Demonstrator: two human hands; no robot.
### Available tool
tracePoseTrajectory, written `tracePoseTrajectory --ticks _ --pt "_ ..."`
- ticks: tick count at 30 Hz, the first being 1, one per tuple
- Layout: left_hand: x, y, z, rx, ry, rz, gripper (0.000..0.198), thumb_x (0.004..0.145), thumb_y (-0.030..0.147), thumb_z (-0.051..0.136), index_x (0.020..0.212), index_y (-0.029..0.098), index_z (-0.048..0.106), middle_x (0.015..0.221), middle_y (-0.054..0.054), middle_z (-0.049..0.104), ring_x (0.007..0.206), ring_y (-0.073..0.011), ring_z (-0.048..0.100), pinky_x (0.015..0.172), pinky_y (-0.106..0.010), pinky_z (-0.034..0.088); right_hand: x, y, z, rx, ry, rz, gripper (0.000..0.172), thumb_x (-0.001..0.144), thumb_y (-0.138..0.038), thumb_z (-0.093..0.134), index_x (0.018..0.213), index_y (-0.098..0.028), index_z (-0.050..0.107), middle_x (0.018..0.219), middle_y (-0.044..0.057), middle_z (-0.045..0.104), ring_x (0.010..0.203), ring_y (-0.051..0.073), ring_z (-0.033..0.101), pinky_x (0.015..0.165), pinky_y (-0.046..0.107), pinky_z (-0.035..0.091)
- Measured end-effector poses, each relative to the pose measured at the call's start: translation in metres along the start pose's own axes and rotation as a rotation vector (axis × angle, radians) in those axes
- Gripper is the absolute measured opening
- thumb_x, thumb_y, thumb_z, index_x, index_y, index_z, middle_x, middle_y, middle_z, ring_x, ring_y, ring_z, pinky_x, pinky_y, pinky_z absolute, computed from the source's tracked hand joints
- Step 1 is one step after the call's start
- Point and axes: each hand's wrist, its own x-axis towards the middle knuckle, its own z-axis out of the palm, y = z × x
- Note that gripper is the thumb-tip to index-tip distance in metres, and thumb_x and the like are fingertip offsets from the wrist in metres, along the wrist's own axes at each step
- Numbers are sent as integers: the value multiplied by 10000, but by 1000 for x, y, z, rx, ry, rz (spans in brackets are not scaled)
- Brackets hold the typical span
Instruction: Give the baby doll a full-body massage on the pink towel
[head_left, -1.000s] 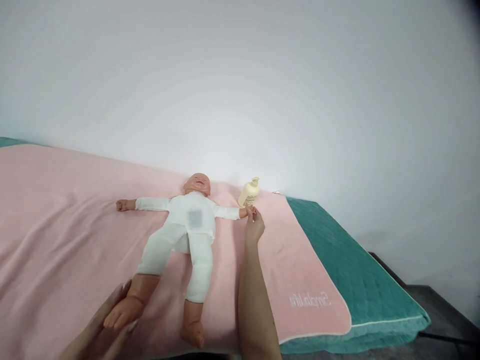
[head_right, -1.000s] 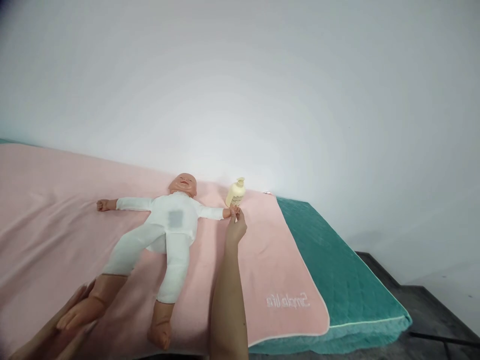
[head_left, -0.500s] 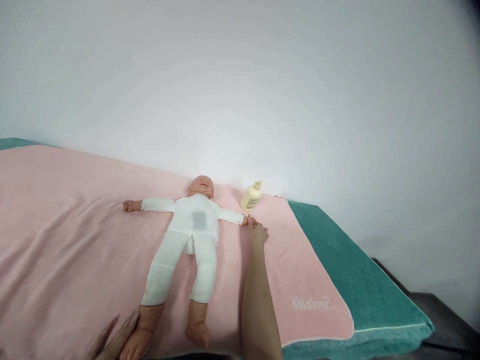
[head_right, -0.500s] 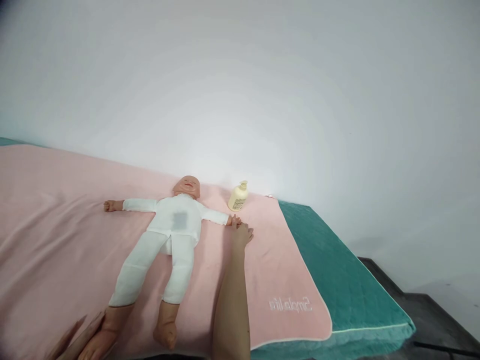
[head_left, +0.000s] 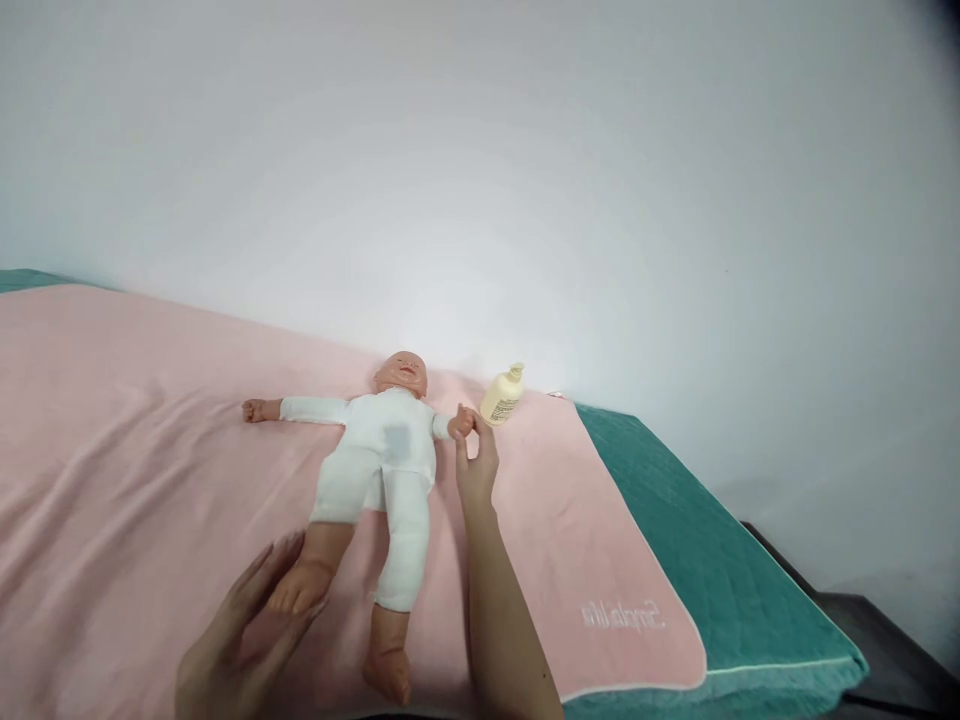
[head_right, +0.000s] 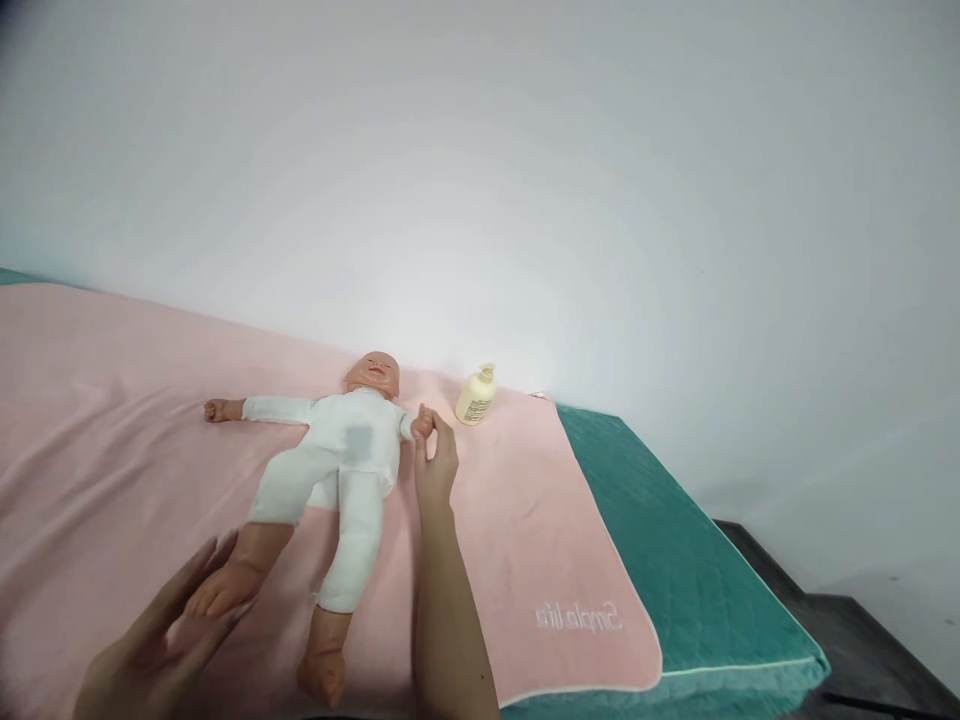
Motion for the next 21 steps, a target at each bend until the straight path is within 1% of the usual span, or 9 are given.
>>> tracePoseTrajectory --ticks 1,3,4,7,9,12,15,18,21 --pt "11 10 1 1 6 -24 600 923 367 555 1492 356 365 1389 0 598 1180 -238 638 965 -351 579 -3 -2 3 -14 -32 -101 358 944 -326 501 1260 -195 606 1239 110 674 1152 222 625 995 396 505" --pt "33 30 3 -15 91 -134 573 873 438 623 1418 338 476 1259 -3 687 1089 -264 686 894 -367 609 -8 -4 10 -51 -115 -279 331 965 -281 471 1247 -214 629 1192 103 693 1118 214 638 980 393 525" --pt "44 39 4 -42 111 -134 571 849 477 637 1384 317 518 1230 -14 703 1079 -278 689 872 -373 614 -10 -5 12 -69 -164 -349 329 973 -266 460 1246 -227 638 1178 97 698 1110 209 640 975 389 531" --pt "74 56 8 -151 115 -160 548 830 480 653 1328 265 575 1269 -40 682 1155 -287 649 948 -389 572 -14 -9 18 -107 -305 -488 334 994 -230 437 1248 -264 650 1146 72 708 1089 193 647 962 371 538" --pt "88 60 11 -191 86 -186 526 819 472 668 1294 255 608 1283 -44 674 1162 -285 645 968 -391 556 -14 -11 19 -115 -346 -551 346 996 -190 428 1243 -266 658 1122 68 713 1071 187 649 952 360 537" --pt "100 61 15 -230 67 -204 505 823 473 663 1277 254 627 1293 -42 668 1174 -278 638 997 -392 534 -12 -11 19 -117 -369 -611 344 990 -149 432 1217 -239 675 1102 80 716 1054 182 647 943 345 531" --pt "105 59 18 -270 54 -207 514 816 464 678 1279 248 627 1303 -42 662 1194 -270 626 1029 -387 510 -11 -10 19 -154 -392 -615 324 999 -169 433 1183 -247 687 1097 67 715 1042 176 643 946 344 527" --pt "105 58 17 -269 43 -211 515 806 472 686 1263 239 637 1294 -57 666 1179 -283 634 1003 -402 528 -12 -8 19 -187 -395 -582 278 1002 -244 469 1177 -266 684 1099 57 714 1030 187 643 976 374 516" --pt "100 58 13 -239 48 -205 519 801 485 685 1255 237 641 1289 -64 668 1170 -298 637 997 -434 531 -13 -6 20 -176 -356 -558 271 987 -308 513 1205 -265 668 1089 65 715 1026 205 644 1016 407 493"
